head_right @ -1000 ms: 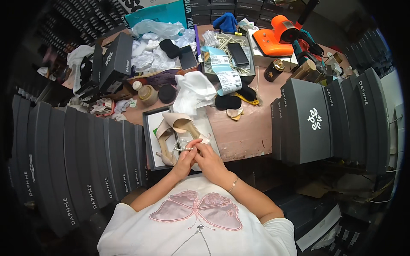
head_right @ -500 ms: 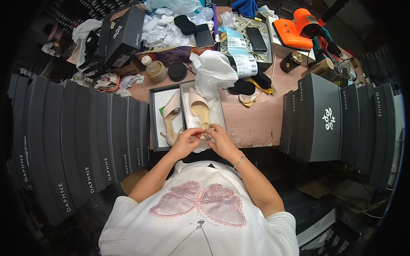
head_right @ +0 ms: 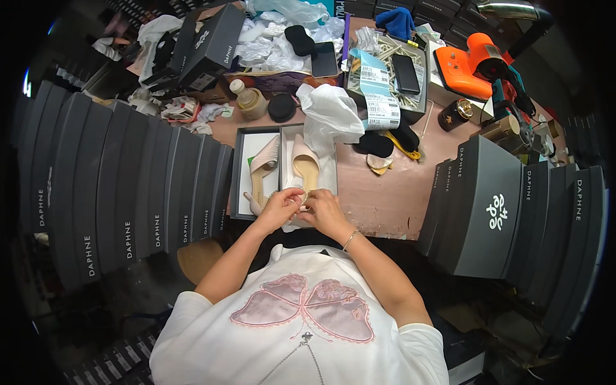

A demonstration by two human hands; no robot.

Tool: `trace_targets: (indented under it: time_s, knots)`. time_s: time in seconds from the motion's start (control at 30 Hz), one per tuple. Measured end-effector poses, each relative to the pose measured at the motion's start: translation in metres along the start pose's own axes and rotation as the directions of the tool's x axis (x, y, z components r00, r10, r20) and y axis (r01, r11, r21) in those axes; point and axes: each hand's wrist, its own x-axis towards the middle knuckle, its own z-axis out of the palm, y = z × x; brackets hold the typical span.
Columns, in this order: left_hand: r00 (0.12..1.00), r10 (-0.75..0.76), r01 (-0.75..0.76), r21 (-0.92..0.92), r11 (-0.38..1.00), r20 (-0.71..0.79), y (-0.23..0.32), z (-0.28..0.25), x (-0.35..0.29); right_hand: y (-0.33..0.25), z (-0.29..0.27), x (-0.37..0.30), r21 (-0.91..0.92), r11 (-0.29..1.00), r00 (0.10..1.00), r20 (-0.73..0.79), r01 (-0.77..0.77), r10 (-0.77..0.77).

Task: Inspecting high-heeled shoes, cleaning their soles, wrapping them in tissue, and packing them into boxes at a workstation.

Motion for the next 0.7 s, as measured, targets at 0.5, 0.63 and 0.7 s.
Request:
trace_targets:
  time_s: [0.5,0.63,0.7]
  knots:
    - [0.997,-0.052,0.000,-0.660,0.751,-0.059,0.003,0.001,-0.014,0.013,-0.004,-0.013,0.038,0.999,1.000,0.002,-0.022,0.022]
    - [0.994,-0.108,0.058,-0.712,0.700,-0.025,-0.015,-0.004,-0.030,0.014,-0.011,-0.008,0.098,0.990,0.993,0.065,-0.100,0.094]
    - [0.992,-0.125,0.102,-0.715,0.692,0.020,-0.014,-0.007,-0.031,0.015,-0.008,-0.003,0.214,0.959,0.980,0.113,-0.184,0.163]
